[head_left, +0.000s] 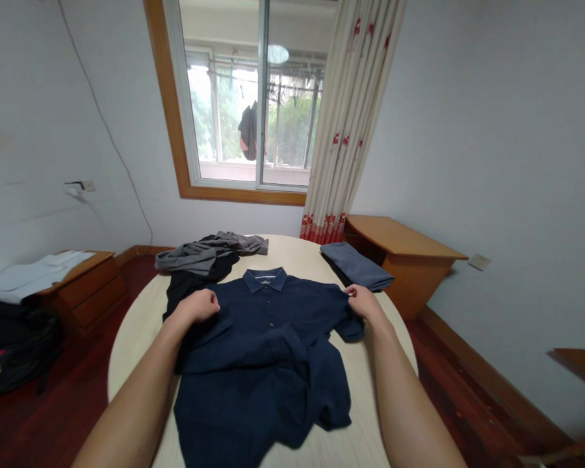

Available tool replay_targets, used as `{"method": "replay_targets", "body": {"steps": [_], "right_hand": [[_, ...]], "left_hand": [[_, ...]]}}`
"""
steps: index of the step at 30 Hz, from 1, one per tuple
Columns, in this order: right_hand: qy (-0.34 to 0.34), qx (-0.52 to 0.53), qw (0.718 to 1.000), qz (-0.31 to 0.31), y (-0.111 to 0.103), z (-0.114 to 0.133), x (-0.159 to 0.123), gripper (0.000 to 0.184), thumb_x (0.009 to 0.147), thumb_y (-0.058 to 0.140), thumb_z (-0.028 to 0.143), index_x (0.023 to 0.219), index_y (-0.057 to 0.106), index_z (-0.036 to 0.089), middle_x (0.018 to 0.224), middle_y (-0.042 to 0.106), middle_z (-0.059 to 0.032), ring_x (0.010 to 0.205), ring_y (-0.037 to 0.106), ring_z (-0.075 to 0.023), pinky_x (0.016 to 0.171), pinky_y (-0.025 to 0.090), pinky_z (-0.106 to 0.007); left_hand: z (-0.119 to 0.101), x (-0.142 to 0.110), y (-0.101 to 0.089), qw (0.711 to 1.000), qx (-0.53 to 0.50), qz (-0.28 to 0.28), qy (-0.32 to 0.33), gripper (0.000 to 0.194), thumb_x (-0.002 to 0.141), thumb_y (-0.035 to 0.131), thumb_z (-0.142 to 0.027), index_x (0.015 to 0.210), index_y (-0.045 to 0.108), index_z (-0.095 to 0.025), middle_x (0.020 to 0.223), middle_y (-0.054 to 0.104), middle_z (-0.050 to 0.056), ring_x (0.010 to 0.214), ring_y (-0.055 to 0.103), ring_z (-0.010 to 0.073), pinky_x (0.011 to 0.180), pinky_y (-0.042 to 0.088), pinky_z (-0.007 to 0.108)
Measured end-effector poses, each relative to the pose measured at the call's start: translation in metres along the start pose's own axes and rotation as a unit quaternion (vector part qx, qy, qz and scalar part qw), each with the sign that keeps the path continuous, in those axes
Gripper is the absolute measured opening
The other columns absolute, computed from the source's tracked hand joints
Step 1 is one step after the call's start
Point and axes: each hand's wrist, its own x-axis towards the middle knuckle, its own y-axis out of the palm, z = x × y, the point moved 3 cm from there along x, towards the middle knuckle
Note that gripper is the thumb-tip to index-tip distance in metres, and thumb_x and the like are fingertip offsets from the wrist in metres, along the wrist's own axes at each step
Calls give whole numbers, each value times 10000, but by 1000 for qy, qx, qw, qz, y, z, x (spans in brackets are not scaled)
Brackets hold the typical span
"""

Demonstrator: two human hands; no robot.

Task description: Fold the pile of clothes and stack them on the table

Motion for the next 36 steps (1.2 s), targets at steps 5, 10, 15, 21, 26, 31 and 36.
{"method": "replay_targets", "body": {"steps": [5, 10, 15, 21, 26, 31, 36], "right_hand": [[15, 11, 985, -172, -16, -4, 0, 310, 816, 526, 206, 1072, 696, 165, 1098, 636, -131, 913, 633, -220, 804, 457, -301], [-62, 26, 976, -209, -14, 23, -11, 278, 860, 514, 273, 1066, 672, 173, 1132, 634, -119, 1007, 610, -242, 889, 451, -327], [-137, 19, 984, -111, 4, 55, -24, 235, 886, 526, 309, 1023, 682, 199, 1117, 668, -84, 1007, 619, -218, 882, 450, -293], [-180, -37, 983, 7, 31, 72, -33, 295, 881, 573, 355, 1112, 677, 203, 1187, 664, -77, 1085, 607, -223, 920, 442, -295], [-127, -71, 989, 8, 33, 50, -18, 354, 893, 560, 368, 1160, 676, 168, 1251, 639, -113, 1160, 585, -244, 982, 423, -317], [-46, -77, 996, 2, 32, 23, -1, 379, 905, 531, 369, 1163, 686, 138, 1242, 647, -155, 1116, 621, -261, 924, 457, -327], [-27, -78, 997, -4, 37, 16, 5, 431, 887, 551, 397, 1233, 653, 161, 1291, 614, -150, 1109, 628, -266, 892, 477, -334]], "left_hand": [[53, -11, -57, 867, -197, -452, -72, 170, 808, 498, -284, 886, 587, -163, 897, 652, 56, 850, 628, 204, 784, 516, 311], [41, -40, -66, 709, -203, -674, 46, 187, 861, 447, -266, 987, 526, -153, 1005, 604, 80, 916, 596, 202, 851, 512, 351], [-36, -34, -20, 867, -68, -446, 210, 228, 903, 419, -309, 908, 616, -193, 987, 673, 74, 1003, 610, 212, 963, 460, 350], [-52, 0, 49, 964, 69, -131, 219, 319, 902, 490, -352, 1135, 660, -218, 1224, 670, 69, 1173, 573, 246, 1055, 401, 373], [-25, 18, 54, 974, 128, -134, 129, 379, 916, 495, -392, 1228, 627, -222, 1357, 601, 84, 1281, 508, 268, 1137, 305, 451], [9, 26, 30, 967, 137, -208, 45, 391, 943, 429, -390, 1230, 632, -219, 1426, 549, 90, 1313, 480, 283, 1142, 273, 509], [37, 32, 17, 969, 132, -207, -29, 435, 951, 375, -396, 1259, 625, -219, 1342, 621, 91, 1214, 575, 281, 966, 461, 391]]}}
